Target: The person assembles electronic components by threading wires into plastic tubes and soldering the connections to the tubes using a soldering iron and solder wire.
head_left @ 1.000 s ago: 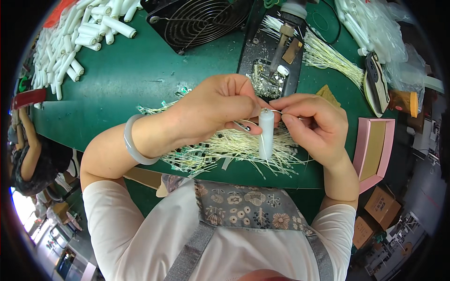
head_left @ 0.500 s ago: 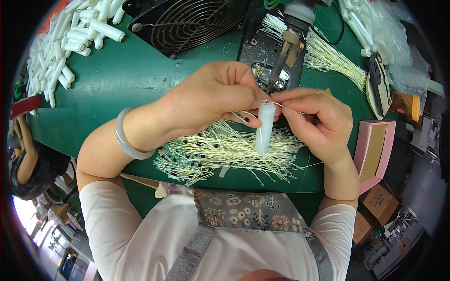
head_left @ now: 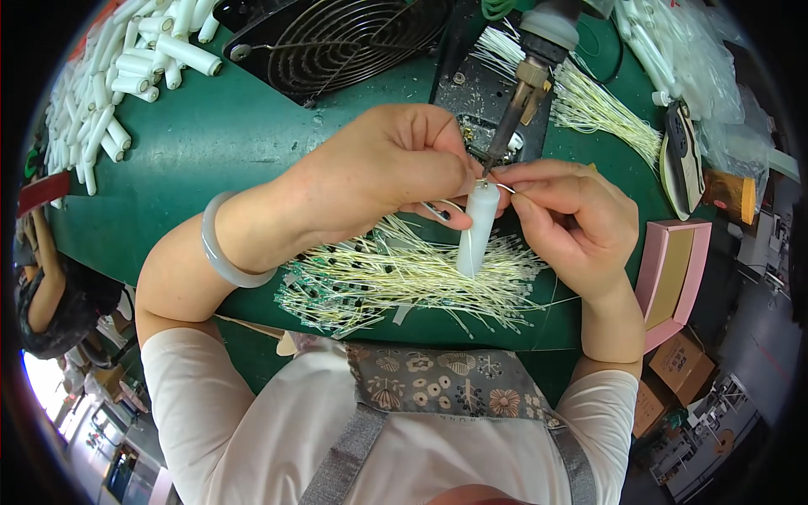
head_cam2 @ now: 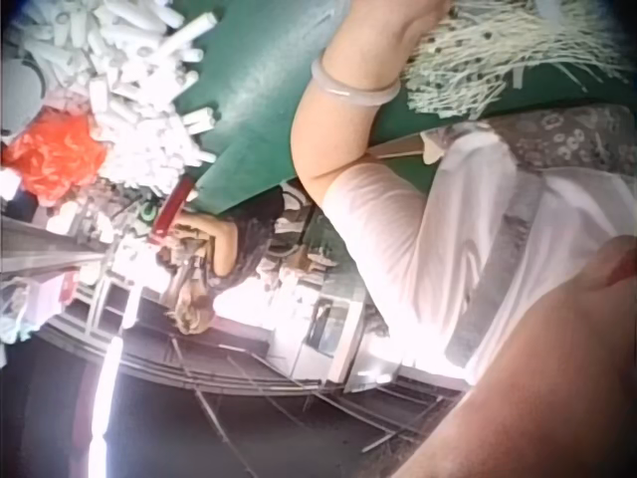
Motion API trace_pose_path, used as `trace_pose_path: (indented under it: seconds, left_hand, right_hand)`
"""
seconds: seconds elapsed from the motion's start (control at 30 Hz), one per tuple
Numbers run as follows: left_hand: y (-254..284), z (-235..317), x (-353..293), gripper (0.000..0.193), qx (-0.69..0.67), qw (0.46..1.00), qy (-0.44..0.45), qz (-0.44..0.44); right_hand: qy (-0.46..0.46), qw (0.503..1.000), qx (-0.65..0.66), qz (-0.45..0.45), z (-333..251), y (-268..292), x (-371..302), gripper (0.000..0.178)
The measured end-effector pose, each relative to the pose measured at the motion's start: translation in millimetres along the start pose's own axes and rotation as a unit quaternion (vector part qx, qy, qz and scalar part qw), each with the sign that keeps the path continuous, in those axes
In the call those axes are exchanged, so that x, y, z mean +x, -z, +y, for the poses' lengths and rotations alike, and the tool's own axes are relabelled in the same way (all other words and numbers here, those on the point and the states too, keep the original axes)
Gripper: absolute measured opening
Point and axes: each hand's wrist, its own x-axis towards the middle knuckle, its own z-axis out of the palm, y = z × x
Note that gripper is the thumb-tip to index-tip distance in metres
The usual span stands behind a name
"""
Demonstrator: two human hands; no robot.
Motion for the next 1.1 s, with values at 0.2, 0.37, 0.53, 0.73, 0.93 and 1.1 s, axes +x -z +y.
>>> trace_pose_path:
  seconds: [0.2,0.37,0.53,0.73,0.93,1.1]
  left_hand:
    - [1.1,1.7,2.3,0.014,0.015,1.000,0.000,0.003]
    - [1.6,1.0,1.6,0.011,0.006,1.000,-0.010,-0.009]
    - [-0.4,3.1,1.2,0.011,0.006,1.000,-0.002,0.002]
    - [-1.1,2.2,0.9,0.011,0.002,1.000,-0.005,0.002]
    - [-0.4,2.4,0.1,0.012,-0.002,1.000,0.008,-0.008]
    - [-3.9,0.0,-7.5,0.012,0.005,1.000,0.007,-0.010]
  right_hand:
    - [-0.002,1.000,-0.004,0.013,1.5,-1.3,0.2,0.008]
    - [-0.006,1.000,-0.010,0.013,-0.7,-1.2,1.0,0.007]
    - [-0.002,1.000,-0.010,0.015,-0.1,-1.5,1.3,0.007]
    - [-0.014,1.000,0.004,0.025,-1.7,-2.1,0.0,0.006]
    - [-0.062,0.996,-0.063,0.004,-7.3,4.8,1.7,0.007]
    - [-0.029,0.997,0.036,0.061,-5.1,10.3,-7.7,0.013]
